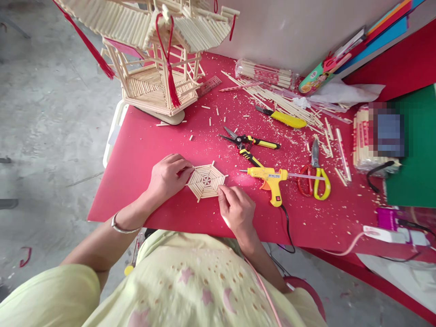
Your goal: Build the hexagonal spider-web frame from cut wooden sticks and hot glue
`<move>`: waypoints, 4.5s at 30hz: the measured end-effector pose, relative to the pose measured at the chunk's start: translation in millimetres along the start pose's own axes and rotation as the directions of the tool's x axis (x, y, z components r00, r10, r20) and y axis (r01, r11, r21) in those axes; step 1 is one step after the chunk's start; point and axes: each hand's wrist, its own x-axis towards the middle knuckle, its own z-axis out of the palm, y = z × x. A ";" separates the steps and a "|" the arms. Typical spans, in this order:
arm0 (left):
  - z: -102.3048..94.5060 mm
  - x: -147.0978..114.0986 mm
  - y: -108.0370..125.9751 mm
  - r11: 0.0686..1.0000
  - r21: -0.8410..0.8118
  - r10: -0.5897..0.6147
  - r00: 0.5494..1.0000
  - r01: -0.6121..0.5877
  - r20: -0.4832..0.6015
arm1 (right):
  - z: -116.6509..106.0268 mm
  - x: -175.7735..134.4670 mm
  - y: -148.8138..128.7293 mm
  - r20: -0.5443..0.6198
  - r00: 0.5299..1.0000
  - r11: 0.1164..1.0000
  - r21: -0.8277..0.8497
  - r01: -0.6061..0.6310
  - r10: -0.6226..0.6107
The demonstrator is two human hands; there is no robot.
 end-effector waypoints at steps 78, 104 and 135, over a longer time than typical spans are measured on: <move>-27.5 45.7 20.3 0.446 -0.848 -0.532 0.847 0.288 0.008 | -75.8 209.3 98.4 0.764 0.632 0.850 -0.413 0.326 0.129; -19.2 50.6 31.4 0.038 -0.996 -0.518 0.854 0.086 0.054 | -77.7 135.7 48.9 0.359 0.930 0.958 -0.236 0.166 -0.073; -16.2 40.8 36.9 0.315 -0.949 -0.433 0.893 0.026 -0.119 | -61.0 127.4 -7.6 0.377 0.922 0.982 -0.123 0.145 -0.089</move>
